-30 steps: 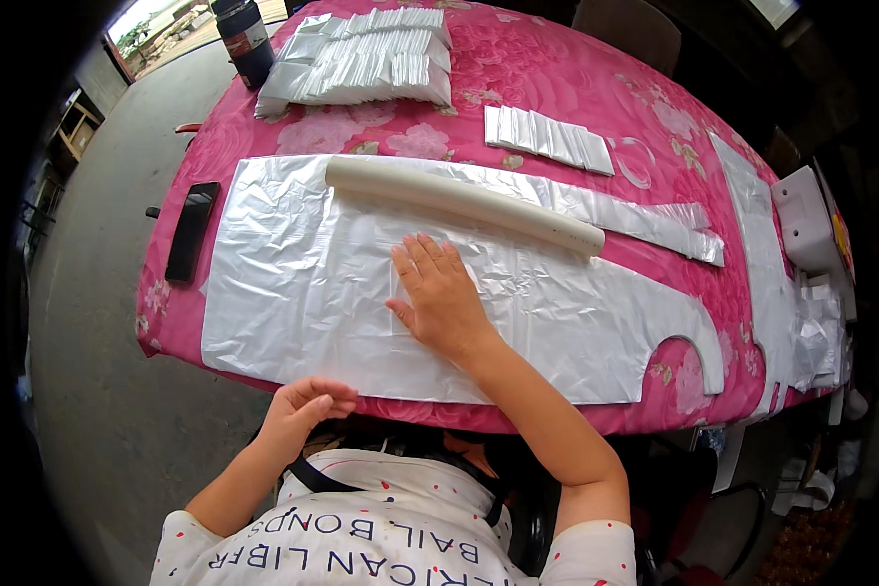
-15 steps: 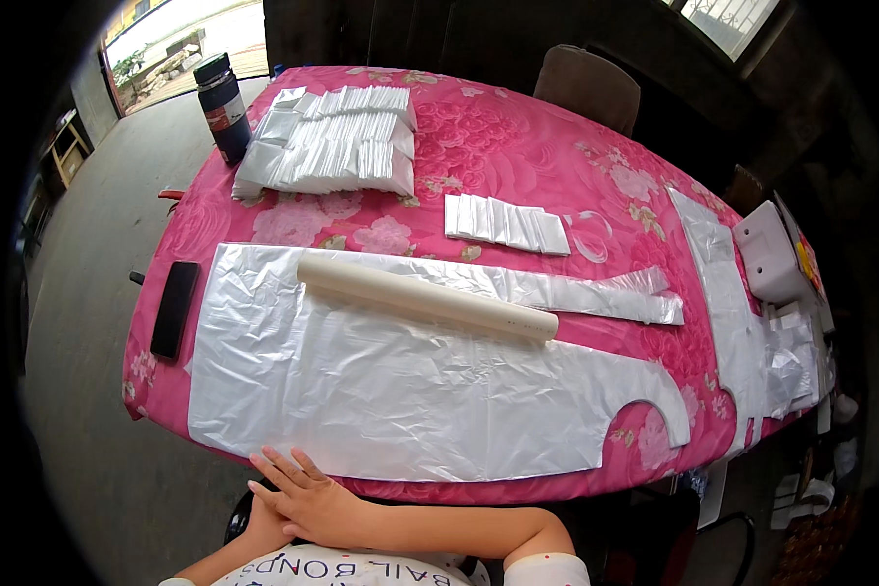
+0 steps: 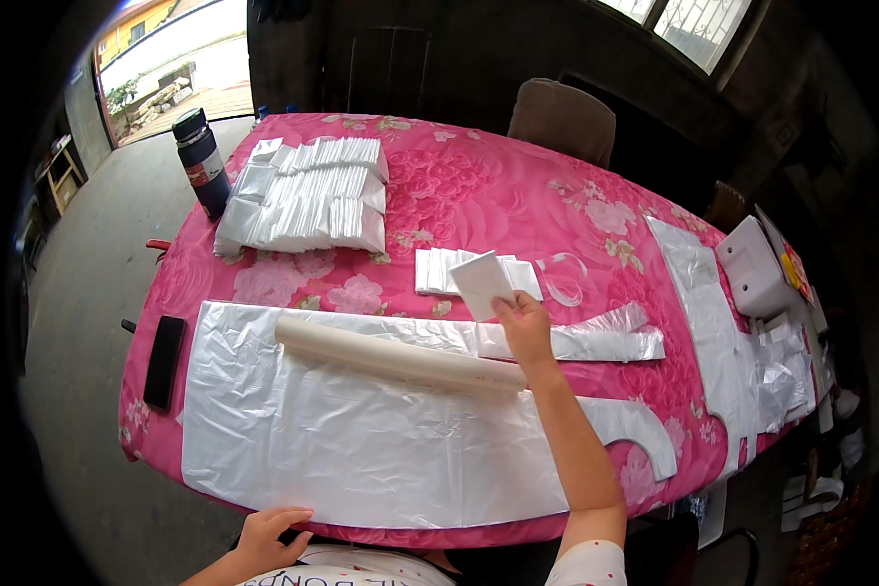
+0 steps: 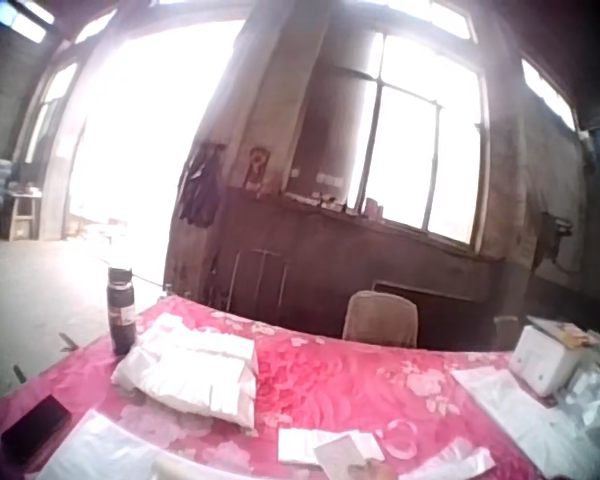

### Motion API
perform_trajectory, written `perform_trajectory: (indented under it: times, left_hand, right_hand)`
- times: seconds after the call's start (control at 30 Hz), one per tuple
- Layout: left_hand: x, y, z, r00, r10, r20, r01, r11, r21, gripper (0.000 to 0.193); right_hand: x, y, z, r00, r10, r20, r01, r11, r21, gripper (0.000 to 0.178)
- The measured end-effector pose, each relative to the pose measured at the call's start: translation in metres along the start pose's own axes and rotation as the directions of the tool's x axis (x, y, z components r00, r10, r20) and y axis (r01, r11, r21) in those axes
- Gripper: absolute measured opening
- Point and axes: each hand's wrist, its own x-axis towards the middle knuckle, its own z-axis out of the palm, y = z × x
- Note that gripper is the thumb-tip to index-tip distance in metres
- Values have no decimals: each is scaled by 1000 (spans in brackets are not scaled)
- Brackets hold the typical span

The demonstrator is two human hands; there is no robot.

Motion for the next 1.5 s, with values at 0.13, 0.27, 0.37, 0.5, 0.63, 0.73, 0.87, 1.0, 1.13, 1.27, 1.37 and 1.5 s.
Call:
perform_trajectory:
  times: [0.13,0.27,0.37,0.5,0.63,0.73,0.87,1.0,1.13,1.27,1.37,1.5]
  left_hand:
    - [7,2,4,999,3,47,-1,999,-33,32]
    - [5,1,5,999,-42,26,43,998,-42,31]
    - [6,2,4,999,-32,23,33,999,-26,29]
    - [10,3,1,1000,6,-3,-6,1000,-8,28]
    - [32,8,2,995,102,-14,-101,992,75,31]
    - [58,11,11,982,164,95,-179,967,180,44]
    - [89,20,40,974,173,144,-198,962,189,74]
    - [112,25,75,934,304,189,-345,907,243,79]
    - [123,45,99,902,333,274,-395,892,218,80]
    - [128,67,112,883,350,312,-423,882,208,80]
    - [129,75,117,881,358,310,-433,874,220,79]
    - [129,78,118,886,354,301,-428,873,235,74]
  right_hand:
    - [63,54,-53,971,140,-193,-200,917,-344,22]
    - [68,64,-38,964,-100,-247,-166,497,-852,30]
    - [58,65,-26,816,-500,-291,-152,300,-942,34]
    - [9,9,3,910,-342,235,410,648,-642,39]
    - [-71,-26,20,837,-31,546,375,759,-532,45]
    - [-120,-42,17,870,110,480,277,696,-662,48]
    - [-193,-51,19,800,90,594,280,819,-501,58]
    - [-222,-32,-3,790,-44,612,419,766,-487,59]
    - [-205,4,-75,906,-49,419,383,513,-768,54]
    - [-185,36,-184,988,-142,66,124,454,-882,41]
    - [-191,52,-246,971,-187,-151,-79,344,-936,34]
    - [-193,60,-260,939,-275,-205,-105,338,-935,23]
